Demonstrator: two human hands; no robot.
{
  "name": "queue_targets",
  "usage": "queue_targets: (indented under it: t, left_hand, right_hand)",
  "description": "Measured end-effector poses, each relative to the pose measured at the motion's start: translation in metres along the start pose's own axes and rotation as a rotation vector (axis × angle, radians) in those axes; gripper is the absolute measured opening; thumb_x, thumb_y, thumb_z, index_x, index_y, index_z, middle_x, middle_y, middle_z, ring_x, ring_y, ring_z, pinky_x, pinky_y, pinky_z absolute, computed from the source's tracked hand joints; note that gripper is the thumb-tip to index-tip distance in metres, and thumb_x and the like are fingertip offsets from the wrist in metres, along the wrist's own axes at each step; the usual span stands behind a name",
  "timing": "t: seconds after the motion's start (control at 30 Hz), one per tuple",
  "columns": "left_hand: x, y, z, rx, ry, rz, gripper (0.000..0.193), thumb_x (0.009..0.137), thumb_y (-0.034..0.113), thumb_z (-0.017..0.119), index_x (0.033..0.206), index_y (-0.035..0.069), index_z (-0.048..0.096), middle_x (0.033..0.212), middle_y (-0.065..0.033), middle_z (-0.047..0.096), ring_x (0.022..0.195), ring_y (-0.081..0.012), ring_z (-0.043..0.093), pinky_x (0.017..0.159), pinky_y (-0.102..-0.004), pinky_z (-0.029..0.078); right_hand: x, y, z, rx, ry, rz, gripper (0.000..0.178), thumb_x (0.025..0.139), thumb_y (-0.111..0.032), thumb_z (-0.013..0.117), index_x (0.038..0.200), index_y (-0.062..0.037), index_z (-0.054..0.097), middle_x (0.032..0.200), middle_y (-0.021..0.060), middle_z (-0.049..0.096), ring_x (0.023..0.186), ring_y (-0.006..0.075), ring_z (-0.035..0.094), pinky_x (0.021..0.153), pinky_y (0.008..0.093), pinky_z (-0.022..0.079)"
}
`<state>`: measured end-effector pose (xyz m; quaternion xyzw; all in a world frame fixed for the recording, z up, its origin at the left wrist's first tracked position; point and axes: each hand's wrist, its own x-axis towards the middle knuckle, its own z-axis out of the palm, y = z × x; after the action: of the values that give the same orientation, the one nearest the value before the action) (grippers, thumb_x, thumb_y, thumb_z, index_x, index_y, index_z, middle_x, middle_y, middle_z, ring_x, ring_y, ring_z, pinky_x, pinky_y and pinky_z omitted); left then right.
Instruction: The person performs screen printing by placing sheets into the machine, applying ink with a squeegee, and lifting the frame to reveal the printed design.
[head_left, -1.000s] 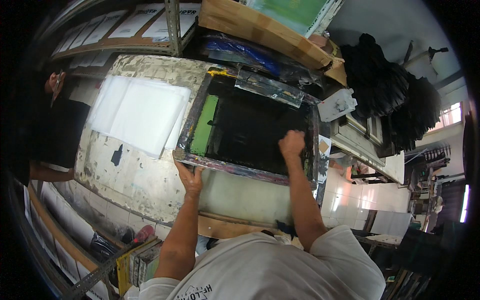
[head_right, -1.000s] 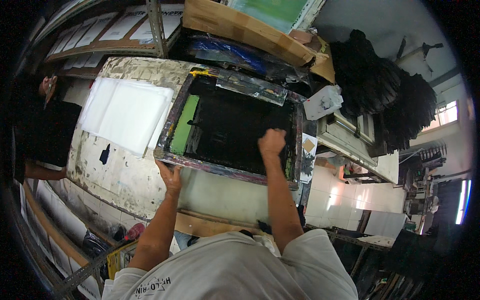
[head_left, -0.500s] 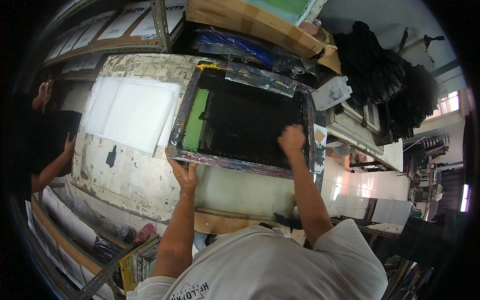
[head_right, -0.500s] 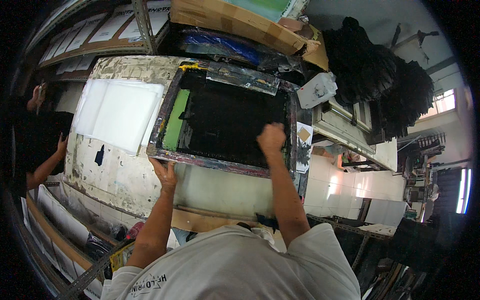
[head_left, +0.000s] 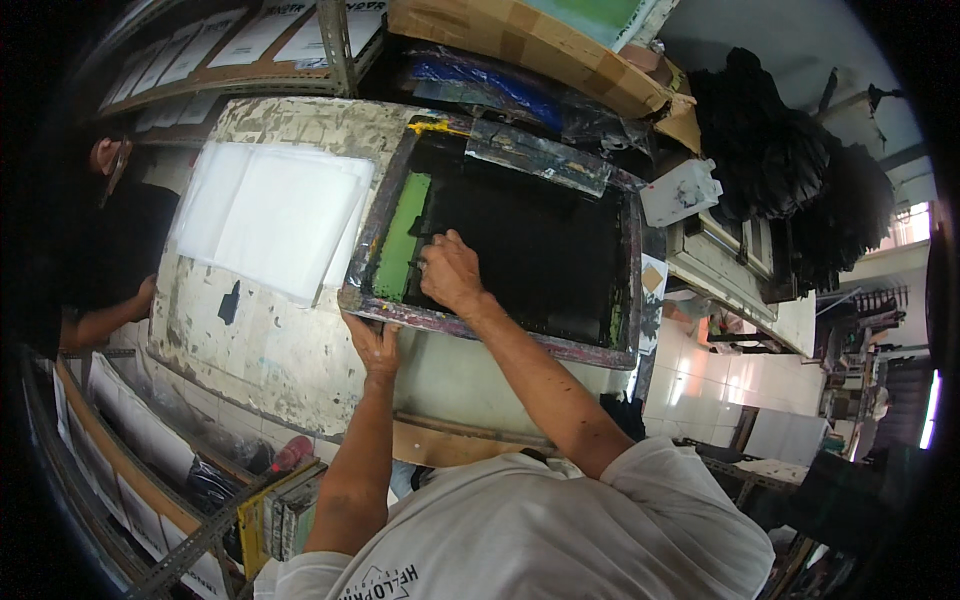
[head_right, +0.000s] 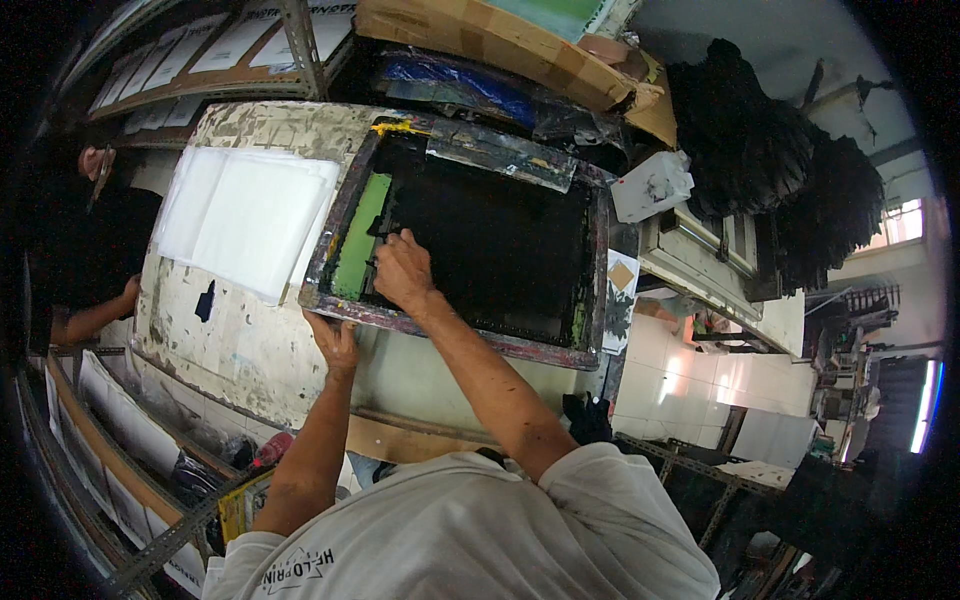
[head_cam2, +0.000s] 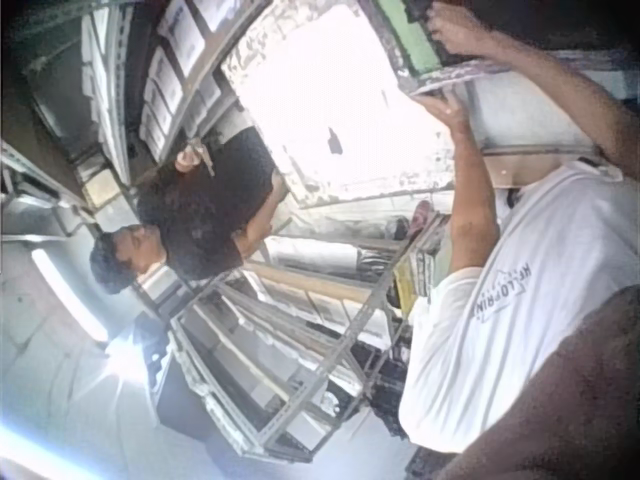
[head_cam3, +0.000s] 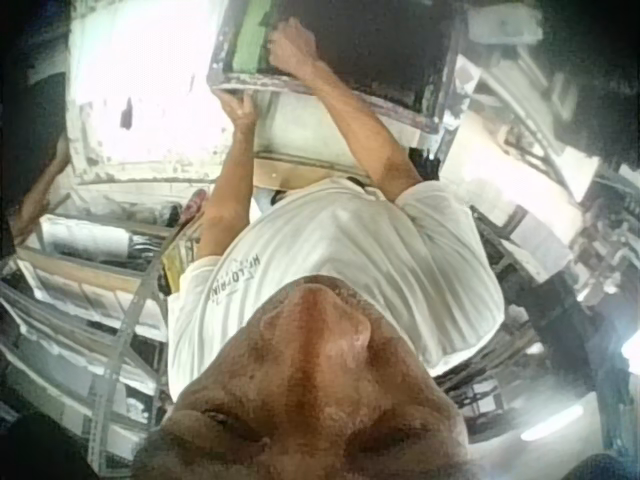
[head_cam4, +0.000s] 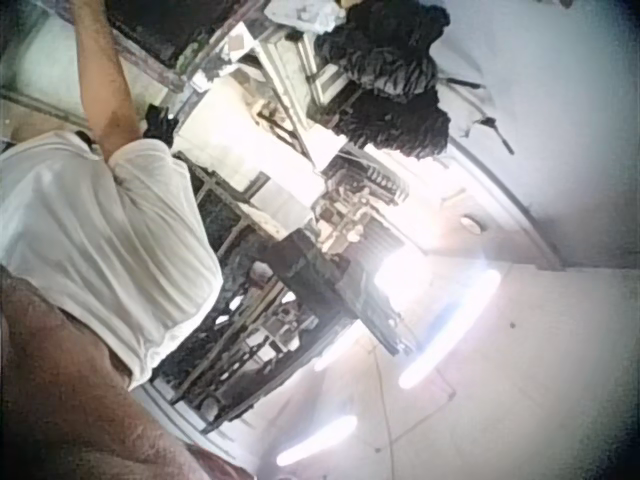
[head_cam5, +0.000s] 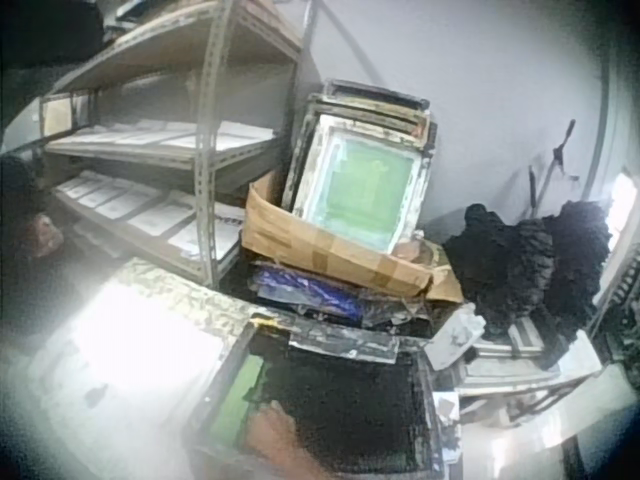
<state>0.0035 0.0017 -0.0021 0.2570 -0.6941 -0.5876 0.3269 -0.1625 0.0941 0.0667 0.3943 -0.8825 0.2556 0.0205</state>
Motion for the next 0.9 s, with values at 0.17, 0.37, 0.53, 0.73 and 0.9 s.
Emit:
queue_targets:
  t: [0.17, 0.37, 0.53, 0.73, 0.9]
  left_hand:
    - [-0.003, -0.008, -0.003, -0.023, 0.009, 0.022, 0.104, 0.083, 0.041, 0.073, 0.152, -0.008, 0.012, 0.148, -0.0259, 0.033, 0.135, -0.0357, 0.036, 0.114, -0.0416, 0.031]
    - [0.003, -0.001, 0.004, 0.098, 0.034, 0.050, 0.112, 0.081, 0.060, 0.072, 0.149, -0.009, 0.017, 0.140, -0.0272, 0.041, 0.126, -0.0356, 0.045, 0.109, -0.0407, 0.036]
    - [0.002, -0.001, 0.000, 0.079, 0.017, 0.046, 0.111, 0.080, 0.060, 0.073, 0.148, -0.008, 0.019, 0.136, -0.0240, 0.045, 0.120, -0.0339, 0.051, 0.106, -0.0400, 0.039]
    - [-0.001, -0.008, 0.000, -0.120, -0.018, -0.020, 0.108, 0.081, 0.049, 0.077, 0.150, -0.006, 0.015, 0.138, -0.0217, 0.044, 0.123, -0.0310, 0.049, 0.107, -0.0390, 0.039]
    - [0.002, -0.005, 0.000, -0.069, -0.039, 0.008, 0.105, 0.083, 0.049, 0.074, 0.151, -0.005, 0.013, 0.139, -0.0211, 0.043, 0.125, -0.0302, 0.048, 0.104, -0.0379, 0.041]
  right_hand:
    - [-0.057, 0.078, -0.068, -0.247, -0.045, 0.287, 0.016, 0.068, -0.015, 0.074, 0.082, -0.0079, 0.073, 0.093, 0.0118, 0.067, 0.099, 0.0318, 0.061, 0.081, 0.0447, 0.055]
    - [-0.125, 0.153, -0.129, -0.415, 0.108, 0.630, 0.017, 0.073, -0.012, 0.070, 0.087, -0.0021, 0.074, 0.092, 0.0194, 0.067, 0.096, 0.0379, 0.062, 0.083, 0.0484, 0.053]
    - [-0.090, 0.087, -0.066, 0.107, -0.204, 0.216, 0.025, 0.077, -0.019, 0.076, 0.099, -0.0063, 0.076, 0.116, 0.0212, 0.066, 0.116, 0.0381, 0.058, 0.100, 0.0445, 0.048]
    - [0.051, 0.079, -0.018, -0.105, -0.012, -0.059, 0.008, 0.076, -0.011, 0.067, 0.079, -0.0055, 0.072, 0.093, 0.0139, 0.063, 0.098, 0.0340, 0.056, 0.083, 0.0458, 0.052]
    - [0.098, 0.113, -0.007, -0.112, 0.069, 0.014, 0.018, 0.076, -0.012, 0.067, 0.090, -0.0044, 0.074, 0.095, 0.0147, 0.065, 0.099, 0.0347, 0.057, 0.084, 0.0464, 0.051]
